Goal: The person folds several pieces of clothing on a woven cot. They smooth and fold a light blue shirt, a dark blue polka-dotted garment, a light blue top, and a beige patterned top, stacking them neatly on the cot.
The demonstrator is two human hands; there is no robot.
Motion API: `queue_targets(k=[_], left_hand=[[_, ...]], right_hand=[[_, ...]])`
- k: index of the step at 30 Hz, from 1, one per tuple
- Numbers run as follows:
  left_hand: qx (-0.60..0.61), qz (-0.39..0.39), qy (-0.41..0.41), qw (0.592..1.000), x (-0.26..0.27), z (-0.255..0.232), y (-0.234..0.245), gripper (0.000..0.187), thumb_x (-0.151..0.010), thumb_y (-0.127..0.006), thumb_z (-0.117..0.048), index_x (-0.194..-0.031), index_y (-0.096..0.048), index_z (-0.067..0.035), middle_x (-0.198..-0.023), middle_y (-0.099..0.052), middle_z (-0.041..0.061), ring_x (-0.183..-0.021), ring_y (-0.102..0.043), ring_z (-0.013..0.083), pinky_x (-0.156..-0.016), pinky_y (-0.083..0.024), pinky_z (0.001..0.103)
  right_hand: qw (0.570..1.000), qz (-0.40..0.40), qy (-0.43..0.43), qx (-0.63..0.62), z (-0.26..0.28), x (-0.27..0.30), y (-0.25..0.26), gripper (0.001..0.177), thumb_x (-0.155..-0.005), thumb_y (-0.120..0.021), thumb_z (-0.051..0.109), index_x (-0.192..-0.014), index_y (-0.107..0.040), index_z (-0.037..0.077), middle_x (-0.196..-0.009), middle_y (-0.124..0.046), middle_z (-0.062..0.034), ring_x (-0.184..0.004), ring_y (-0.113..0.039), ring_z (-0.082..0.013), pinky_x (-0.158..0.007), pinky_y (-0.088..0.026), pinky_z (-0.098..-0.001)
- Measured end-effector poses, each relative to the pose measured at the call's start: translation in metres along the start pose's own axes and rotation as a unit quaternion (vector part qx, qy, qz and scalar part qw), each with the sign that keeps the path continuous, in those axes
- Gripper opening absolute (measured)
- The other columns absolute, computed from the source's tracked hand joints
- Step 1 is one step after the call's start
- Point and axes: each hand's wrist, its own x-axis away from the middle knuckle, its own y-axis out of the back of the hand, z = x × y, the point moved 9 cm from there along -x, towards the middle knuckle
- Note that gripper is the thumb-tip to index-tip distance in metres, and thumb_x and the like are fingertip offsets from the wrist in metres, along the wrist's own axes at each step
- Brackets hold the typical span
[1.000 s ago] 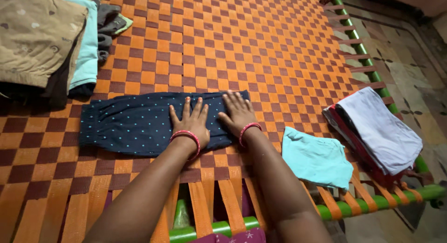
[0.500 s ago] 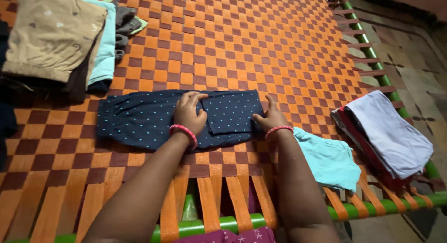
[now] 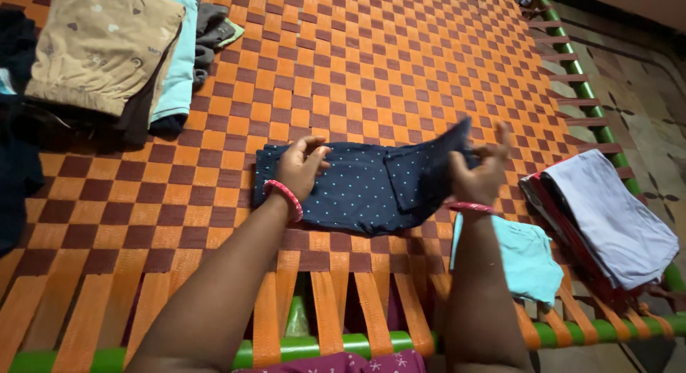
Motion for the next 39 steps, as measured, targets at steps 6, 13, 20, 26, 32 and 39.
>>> queue_targets(k=[6, 13, 20, 26, 32, 39], left_hand=[[0.190, 0.075, 0.163, 0.965, 0.024, 0.003, -0.025, 0.055, -0.092, -0.055, -0.049, -0.132, -0.052, -0.011, -0.113, -0.071, 0.005, -0.099, -0.072, 0.0185, -0.086, -0.060, 0.035], [-0.020, 0.050, 0.019, 0.998, 0.023, -0.052, -0.009, 0.048, -0.086, -0.061, -0.002, -0.133, -0.060, -0.002, -0.114, -0.073, 0.008, -0.103, -0.070, 0.0169, -0.090, -0.057, 0.032], [-0.241, -0.026, 0.054, 0.969, 0.037, -0.067, 0.056, 0.063, -0.083, -0.058, -0.001, -0.144, -0.050, -0.010, -0.117, -0.073, 0.010, -0.107, -0.071, 0.0220, -0.093, -0.054, 0.034], [-0.375, -0.071, 0.107, 0.918, 0.042, -0.070, 0.084, 0.084, -0.081, -0.068, -0.006, -0.156, -0.030, -0.016, -0.123, -0.067, 0.014, -0.112, -0.066, 0.0321, -0.099, -0.051, 0.042], [-0.730, -0.002, -0.107, 0.675, 0.054, -0.092, 0.014, 0.018, -0.101, -0.063, -0.020, -0.119, -0.062, -0.018, -0.124, -0.064, 0.007, -0.118, -0.063, 0.0274, -0.102, -0.052, 0.042], [-0.763, 0.188, 0.041, 0.617, 0.070, -0.047, -0.016, 0.085, -0.091, -0.050, -0.069, -0.160, -0.020, -0.028, -0.169, -0.007, 0.001, -0.156, -0.002, 0.0257, -0.120, -0.005, 0.069]], right_hand=[[0.854, 0.337, 0.064, -0.391, 0.077, 0.064, -0.119, 0.086, -0.095, -0.066, -0.004, -0.161, -0.015, 0.014, -0.125, -0.062, -0.0100, -0.115, -0.064, -0.0189, -0.100, -0.056, -0.0346], [0.933, 0.211, 0.024, -0.291, 0.019, 0.029, -0.091, 0.050, -0.105, -0.057, 0.003, -0.152, -0.040, 0.006, -0.116, -0.066, -0.0093, -0.101, -0.067, -0.0163, -0.090, -0.057, -0.0326], [0.951, 0.238, 0.058, -0.191, 0.000, 0.036, -0.117, 0.033, -0.101, -0.059, 0.003, -0.134, -0.056, 0.002, -0.112, -0.069, -0.0074, -0.102, -0.068, -0.0145, -0.090, -0.056, -0.0290], [0.915, 0.310, 0.251, -0.059, 0.059, 0.085, -0.148, 0.033, -0.087, -0.065, -0.005, -0.119, -0.067, 0.005, -0.124, -0.072, -0.0093, -0.119, -0.070, -0.0278, -0.103, -0.055, -0.0364], [0.879, 0.409, 0.244, -0.015, 0.067, 0.100, -0.173, 0.044, -0.086, -0.068, 0.003, -0.130, -0.064, 0.007, -0.146, -0.058, -0.0120, -0.144, -0.048, -0.0317, -0.118, -0.040, -0.0431], [0.851, 0.435, 0.251, 0.157, 0.039, 0.103, -0.191, 0.072, -0.092, -0.063, 0.042, -0.155, -0.041, 0.017, -0.168, -0.028, -0.0084, -0.157, -0.018, -0.0305, -0.125, -0.017, -0.0504]])
